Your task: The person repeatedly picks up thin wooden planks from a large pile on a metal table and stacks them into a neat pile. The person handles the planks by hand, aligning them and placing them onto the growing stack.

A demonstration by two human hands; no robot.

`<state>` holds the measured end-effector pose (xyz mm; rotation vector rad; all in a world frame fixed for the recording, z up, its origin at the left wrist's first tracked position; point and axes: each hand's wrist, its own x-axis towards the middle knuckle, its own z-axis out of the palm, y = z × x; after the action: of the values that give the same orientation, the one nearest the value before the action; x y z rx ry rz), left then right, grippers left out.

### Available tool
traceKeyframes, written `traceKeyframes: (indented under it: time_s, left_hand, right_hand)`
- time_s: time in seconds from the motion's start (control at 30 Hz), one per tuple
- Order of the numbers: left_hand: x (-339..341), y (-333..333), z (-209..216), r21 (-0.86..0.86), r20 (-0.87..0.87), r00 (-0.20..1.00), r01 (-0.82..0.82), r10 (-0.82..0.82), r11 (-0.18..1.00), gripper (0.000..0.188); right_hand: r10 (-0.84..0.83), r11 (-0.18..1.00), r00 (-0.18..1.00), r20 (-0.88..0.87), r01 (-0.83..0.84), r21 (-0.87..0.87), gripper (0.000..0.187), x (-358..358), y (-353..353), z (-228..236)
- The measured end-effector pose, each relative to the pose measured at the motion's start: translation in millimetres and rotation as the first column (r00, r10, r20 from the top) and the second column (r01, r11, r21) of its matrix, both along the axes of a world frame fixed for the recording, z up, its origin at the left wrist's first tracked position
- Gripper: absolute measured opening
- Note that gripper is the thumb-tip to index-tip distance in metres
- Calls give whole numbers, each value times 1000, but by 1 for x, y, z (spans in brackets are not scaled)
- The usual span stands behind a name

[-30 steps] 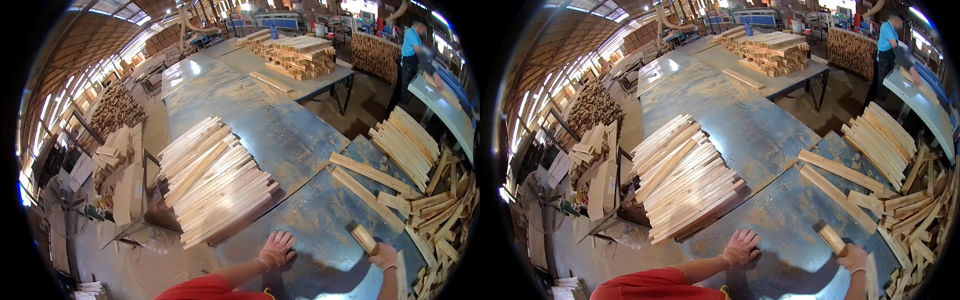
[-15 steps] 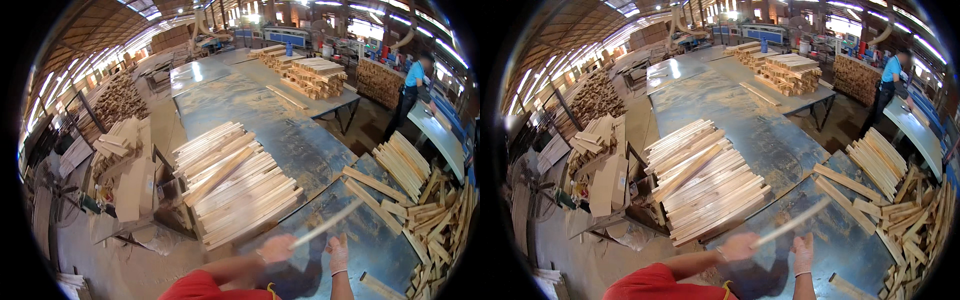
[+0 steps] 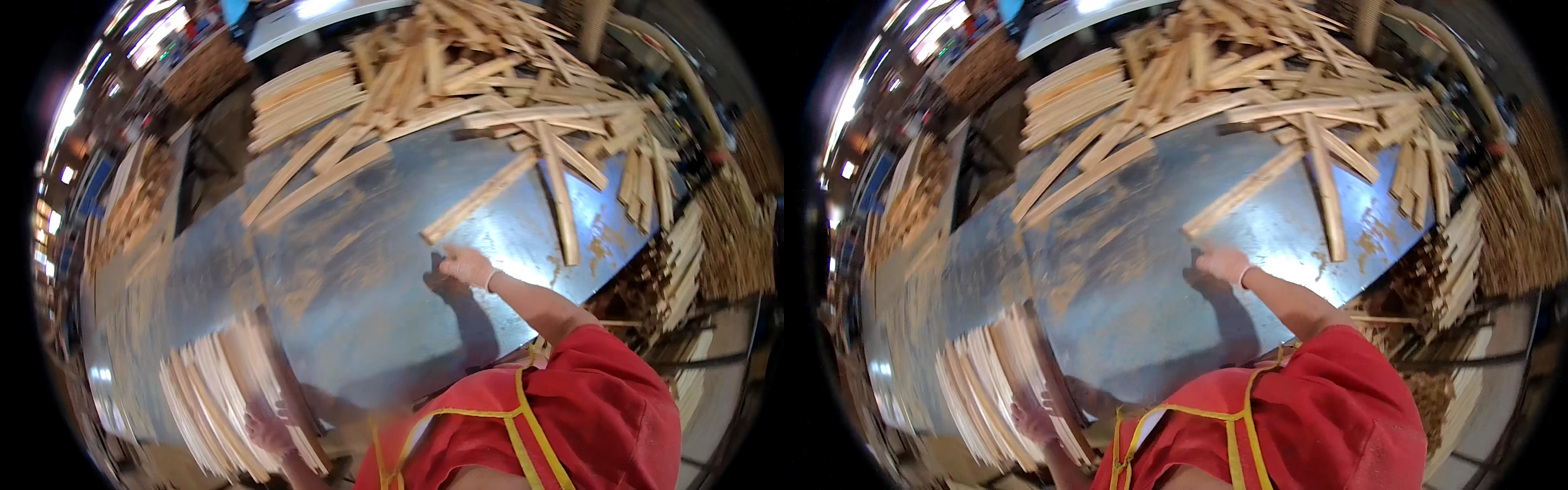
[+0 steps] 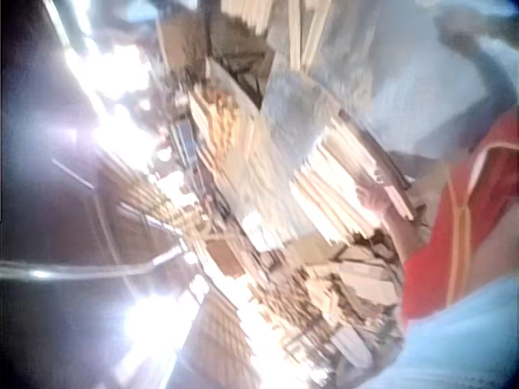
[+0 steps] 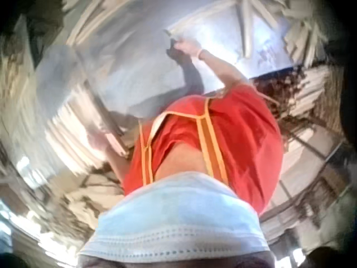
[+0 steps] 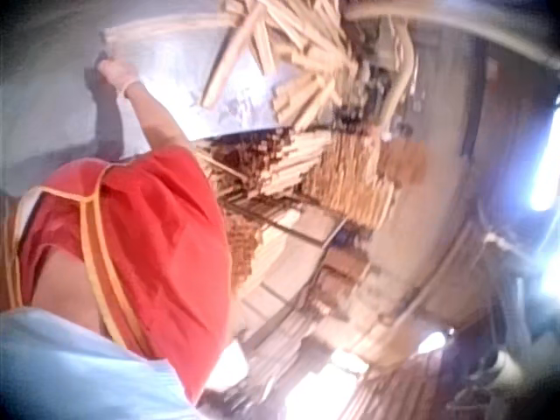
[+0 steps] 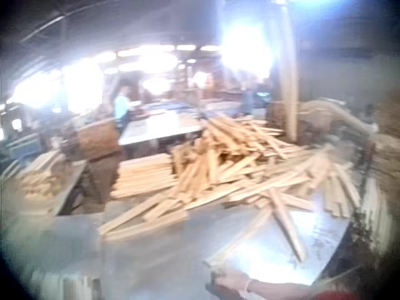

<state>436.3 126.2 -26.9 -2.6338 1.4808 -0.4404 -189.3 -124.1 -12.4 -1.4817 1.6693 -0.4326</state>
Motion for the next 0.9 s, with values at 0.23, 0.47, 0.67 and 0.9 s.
traceKeyframes:
  time_s: [0.23, 0.47, 0.67, 0.9]
  left_hand:
    - [-248, -85, -25, 12, -416, 785, 510, -460, 860, 87]
    - [-472, -166, -3, -261, -615, 384, 725, -688, 638, 68]
    - [-537, -191, -34, 18, -547, 661, 623, -513, 782, 86]
    - [-481, -177, 1, 79, -947, -286, 227, 144, 971, 70]
  right_hand:
    - [-631, 776, 432, -644, 368, -513, 57, -278, -7, -31]
    - [-300, 935, 954, 7, 293, 198, 97, -200, 17, 20]
    - [-70, 928, 988, -136, 14, -373, 47, -224, -91, -11]
    - [290, 810, 580, -761, -572, -127, 69, -245, -176, -44]
